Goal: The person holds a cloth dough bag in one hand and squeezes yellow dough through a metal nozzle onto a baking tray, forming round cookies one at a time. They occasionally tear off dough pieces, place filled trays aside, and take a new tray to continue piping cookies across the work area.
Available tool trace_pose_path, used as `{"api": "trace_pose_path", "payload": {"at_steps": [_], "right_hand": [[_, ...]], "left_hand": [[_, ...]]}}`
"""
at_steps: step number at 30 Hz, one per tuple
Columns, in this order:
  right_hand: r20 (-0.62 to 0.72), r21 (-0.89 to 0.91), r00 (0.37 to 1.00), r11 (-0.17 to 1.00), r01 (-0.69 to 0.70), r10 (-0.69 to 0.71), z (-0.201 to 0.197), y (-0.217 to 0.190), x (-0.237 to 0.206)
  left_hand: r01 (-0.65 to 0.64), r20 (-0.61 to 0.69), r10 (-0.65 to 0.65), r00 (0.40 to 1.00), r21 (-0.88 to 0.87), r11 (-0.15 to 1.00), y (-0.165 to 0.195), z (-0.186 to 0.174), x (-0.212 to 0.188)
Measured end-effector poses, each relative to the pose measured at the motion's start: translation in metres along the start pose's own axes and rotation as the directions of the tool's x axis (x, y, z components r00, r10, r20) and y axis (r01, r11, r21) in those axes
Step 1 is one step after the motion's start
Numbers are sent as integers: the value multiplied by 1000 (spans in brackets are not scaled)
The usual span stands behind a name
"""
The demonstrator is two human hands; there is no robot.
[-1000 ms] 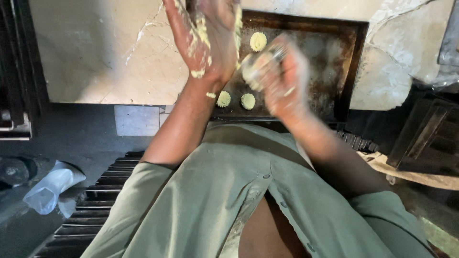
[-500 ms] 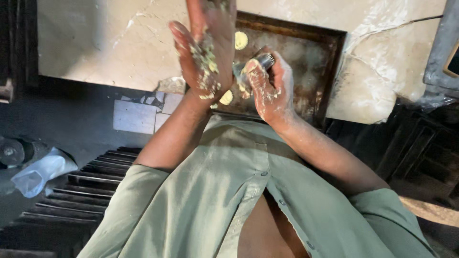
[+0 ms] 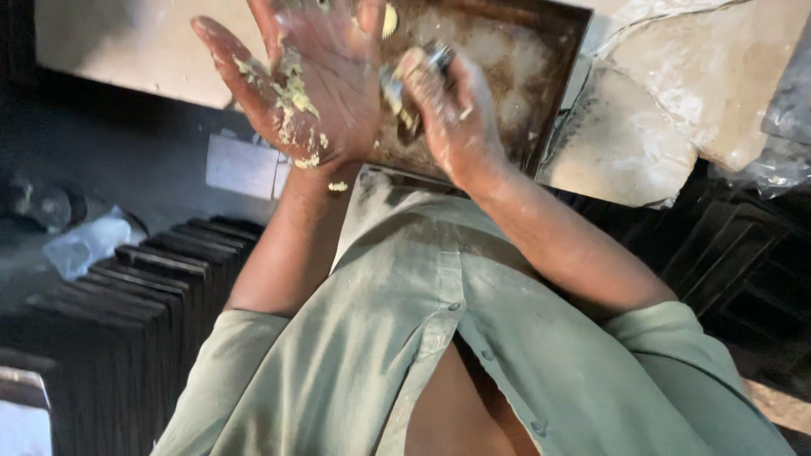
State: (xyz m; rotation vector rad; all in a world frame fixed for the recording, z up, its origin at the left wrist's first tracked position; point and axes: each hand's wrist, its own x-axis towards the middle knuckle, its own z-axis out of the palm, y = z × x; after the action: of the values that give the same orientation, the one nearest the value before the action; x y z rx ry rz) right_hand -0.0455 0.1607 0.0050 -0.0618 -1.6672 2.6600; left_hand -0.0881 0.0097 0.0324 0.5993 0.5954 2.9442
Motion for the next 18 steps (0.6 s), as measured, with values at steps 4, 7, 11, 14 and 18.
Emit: {"api": "trace_pose_path", "payload": {"at_steps": [4, 7, 11, 14, 18], "right_hand": [[295, -245, 936, 962, -119, 191, -27, 3, -24], [407, -147, 813, 909, -391, 416, -60, -10, -23], [557, 321, 751, 742, -588, 355, -84, -17, -17], [248, 324, 841, 777, -539, 480, -83, -5, -13], [-75, 330, 937, 895, -300, 341, -74, 19, -15]], "left_hand": [[-22, -112, 24, 993, 25, 999, -13, -35, -23], [95, -173, -81, 982, 72, 993, -33, -52, -39], [373, -136, -348, 927, 262, 890, -54, -41, -58], [402, -24, -444, 896, 469, 786, -57, -20, -65], [341, -64, -444, 894, 740, 580, -66, -9, -55]]}}
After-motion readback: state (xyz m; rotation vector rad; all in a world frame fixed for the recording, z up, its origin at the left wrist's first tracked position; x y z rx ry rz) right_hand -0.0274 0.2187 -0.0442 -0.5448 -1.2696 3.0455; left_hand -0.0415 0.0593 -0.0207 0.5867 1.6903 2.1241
